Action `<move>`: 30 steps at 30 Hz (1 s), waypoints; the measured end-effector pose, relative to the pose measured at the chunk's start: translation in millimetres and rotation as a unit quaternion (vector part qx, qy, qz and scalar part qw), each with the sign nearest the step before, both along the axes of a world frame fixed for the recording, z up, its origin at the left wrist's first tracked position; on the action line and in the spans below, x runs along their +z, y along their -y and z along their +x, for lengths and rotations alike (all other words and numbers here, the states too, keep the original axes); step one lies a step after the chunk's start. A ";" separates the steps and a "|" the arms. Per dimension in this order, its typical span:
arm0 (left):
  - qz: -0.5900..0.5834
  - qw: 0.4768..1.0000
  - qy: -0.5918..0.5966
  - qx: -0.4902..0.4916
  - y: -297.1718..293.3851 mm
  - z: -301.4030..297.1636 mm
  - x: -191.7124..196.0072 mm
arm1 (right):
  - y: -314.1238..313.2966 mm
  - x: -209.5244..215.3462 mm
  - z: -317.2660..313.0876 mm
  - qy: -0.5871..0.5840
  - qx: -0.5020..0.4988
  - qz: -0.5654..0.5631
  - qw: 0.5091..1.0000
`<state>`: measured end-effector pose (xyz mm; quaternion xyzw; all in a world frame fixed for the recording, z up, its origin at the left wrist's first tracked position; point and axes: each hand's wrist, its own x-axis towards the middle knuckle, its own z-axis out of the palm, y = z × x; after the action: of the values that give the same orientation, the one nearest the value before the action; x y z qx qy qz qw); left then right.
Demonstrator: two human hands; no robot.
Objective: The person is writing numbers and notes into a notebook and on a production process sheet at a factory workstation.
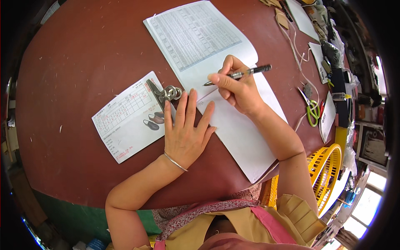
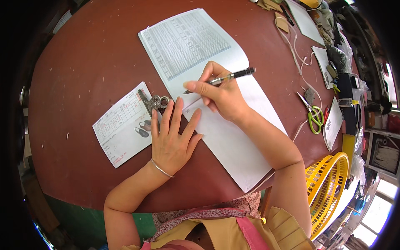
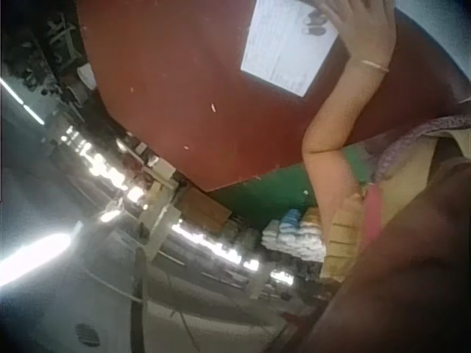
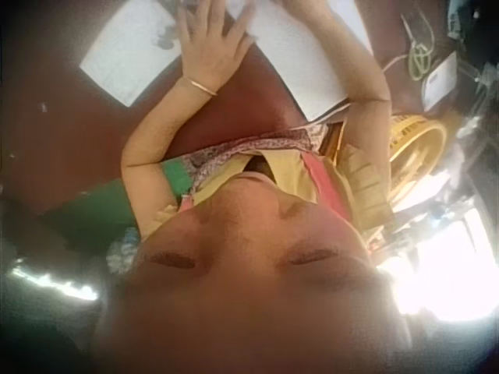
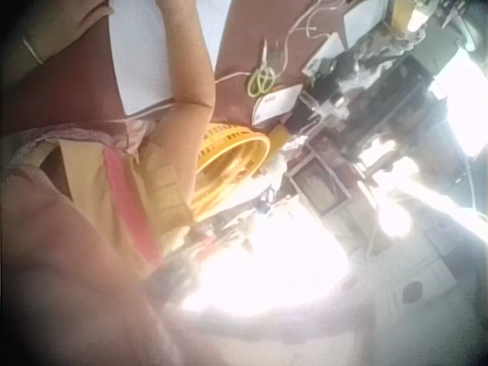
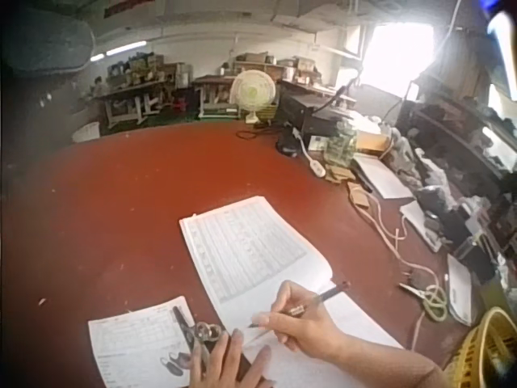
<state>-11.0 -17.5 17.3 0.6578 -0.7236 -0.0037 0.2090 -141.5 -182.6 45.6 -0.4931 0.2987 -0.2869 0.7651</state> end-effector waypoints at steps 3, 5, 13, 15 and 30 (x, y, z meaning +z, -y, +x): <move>0.013 1.000 0.012 0.002 -0.5 -1.6 2.0 | -4.2 3.0 -0.4 -0.009 0.003 -0.030 1.000; 0.007 1.000 0.019 -0.002 -0.5 -1.6 2.6 | -2.6 -1.6 -0.8 -0.007 0.011 -0.029 1.000; 0.012 0.999 0.037 -0.006 0.0 -3.4 -4.4 | -35.6 30.7 -11.6 0.184 0.139 -0.019 0.973; 0.017 0.999 0.048 0.005 -1.9 0.4 2.6 | -49.6 62.7 -30.3 0.203 0.281 0.014 0.938; 0.025 0.999 0.039 -0.001 1.0 -3.4 6.3 | -86.4 83.2 -30.2 0.438 0.351 0.090 0.823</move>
<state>-14.4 -18.4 23.6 0.6617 -0.7316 0.0033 0.1641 -171.7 -96.2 128.8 -0.3159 -0.2369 -0.1565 0.9053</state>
